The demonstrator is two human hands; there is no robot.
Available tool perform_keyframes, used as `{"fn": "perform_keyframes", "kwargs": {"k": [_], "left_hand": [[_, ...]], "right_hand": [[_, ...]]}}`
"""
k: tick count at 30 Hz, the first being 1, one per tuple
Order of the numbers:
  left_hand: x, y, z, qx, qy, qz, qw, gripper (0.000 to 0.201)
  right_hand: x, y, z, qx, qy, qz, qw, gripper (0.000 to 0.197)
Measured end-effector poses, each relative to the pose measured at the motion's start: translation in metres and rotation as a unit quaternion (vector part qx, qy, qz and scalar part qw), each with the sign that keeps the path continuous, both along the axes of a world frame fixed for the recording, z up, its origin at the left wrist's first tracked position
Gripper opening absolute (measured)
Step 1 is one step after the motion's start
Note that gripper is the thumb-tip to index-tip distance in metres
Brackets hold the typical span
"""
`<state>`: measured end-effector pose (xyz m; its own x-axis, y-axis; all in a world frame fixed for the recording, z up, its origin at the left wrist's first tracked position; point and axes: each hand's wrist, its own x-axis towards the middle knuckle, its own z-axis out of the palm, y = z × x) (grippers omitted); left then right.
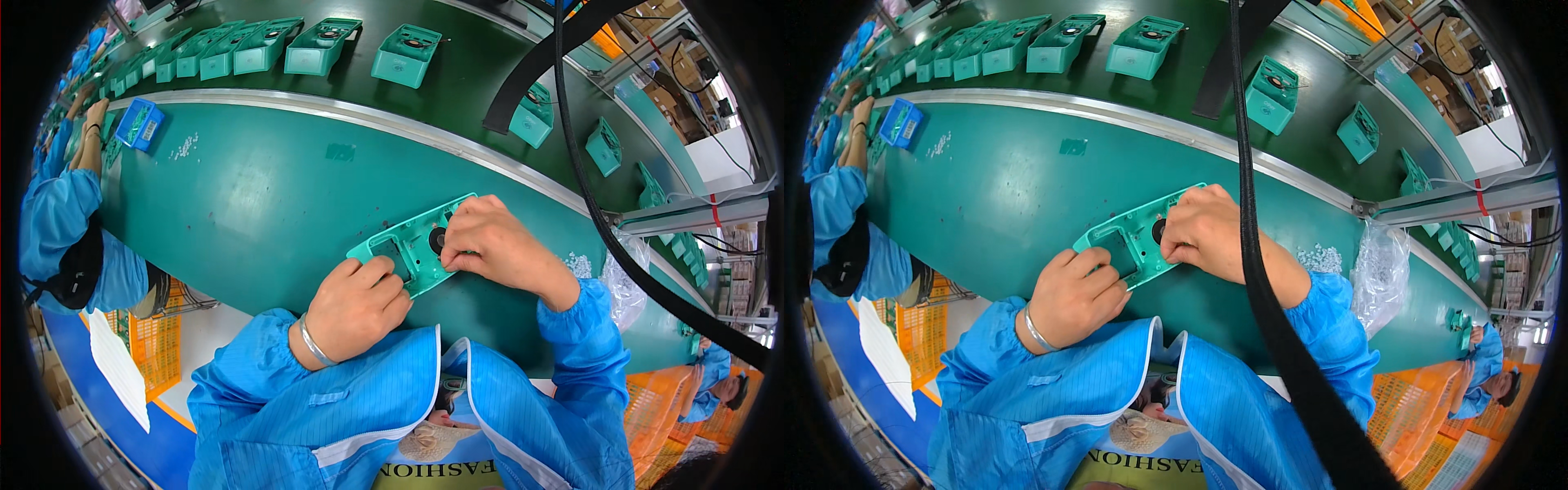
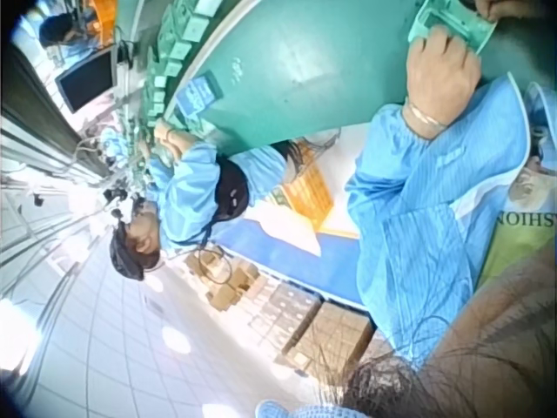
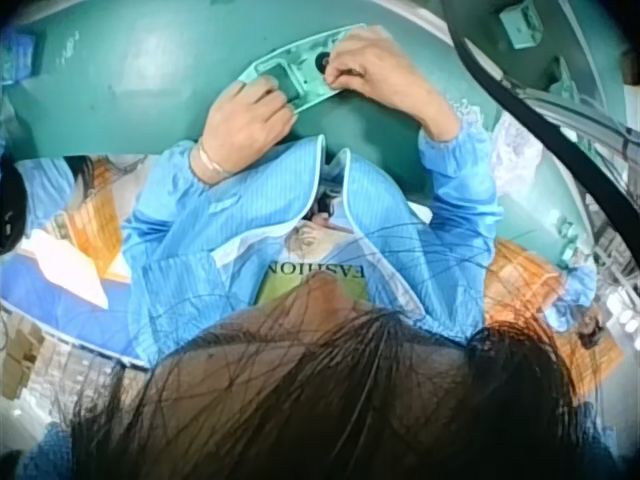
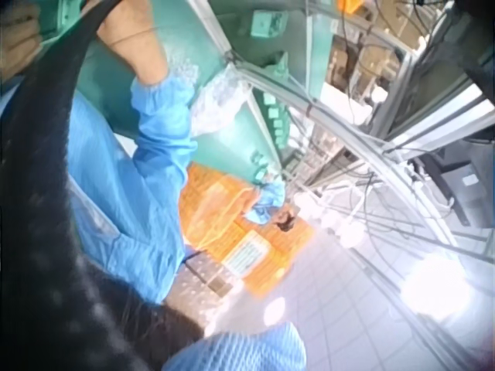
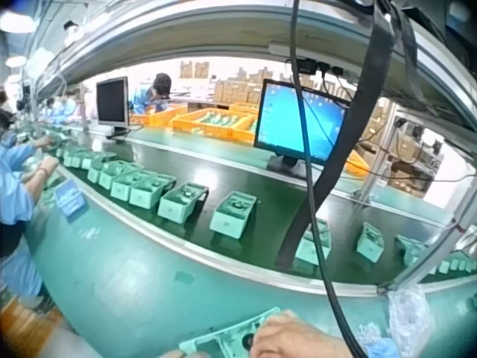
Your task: The person assembles electronic components into green plastic meter housings by hand on a factory assembly line.
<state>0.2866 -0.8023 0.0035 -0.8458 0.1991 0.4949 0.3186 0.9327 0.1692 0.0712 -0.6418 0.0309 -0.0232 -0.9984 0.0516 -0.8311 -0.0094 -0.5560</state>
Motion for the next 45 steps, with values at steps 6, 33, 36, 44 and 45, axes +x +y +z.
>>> {"fn": "perform_keyframes", "kwargs": {"k": [6, 33, 36, 44, 45], "left_hand": [[0.000, -0.001, -0.003, 0.014, 0.004, -0.002, 1.000, 0.010], [0.001, -0.007, -0.006, 0.029, 0.012, -0.003, 1.000, 0.018], [0.000, -0.008, -0.004, 0.025, 0.013, 0.005, 1.000, 0.018], [0.002, -0.004, -0.004, 0.015, 0.003, -0.007, 1.000, 0.016], [0.002, -0.006, -0.003, 0.015, 0.004, -0.010, 1.000, 0.016]], "right_hand": [[-0.001, -0.014, 0.010, 0.105, -0.010, -0.008, 0.994, 0.008], [-0.011, -0.012, 0.004, 0.093, -0.036, 0.003, 0.995, 0.007], [-0.012, -0.014, 0.005, 0.105, -0.042, 0.004, 0.994, 0.008], [-0.005, -0.009, 0.003, 0.078, -0.014, 0.014, 0.997, 0.009], [-0.005, -0.008, 0.004, 0.072, -0.008, 0.017, 0.997, 0.009]]}}
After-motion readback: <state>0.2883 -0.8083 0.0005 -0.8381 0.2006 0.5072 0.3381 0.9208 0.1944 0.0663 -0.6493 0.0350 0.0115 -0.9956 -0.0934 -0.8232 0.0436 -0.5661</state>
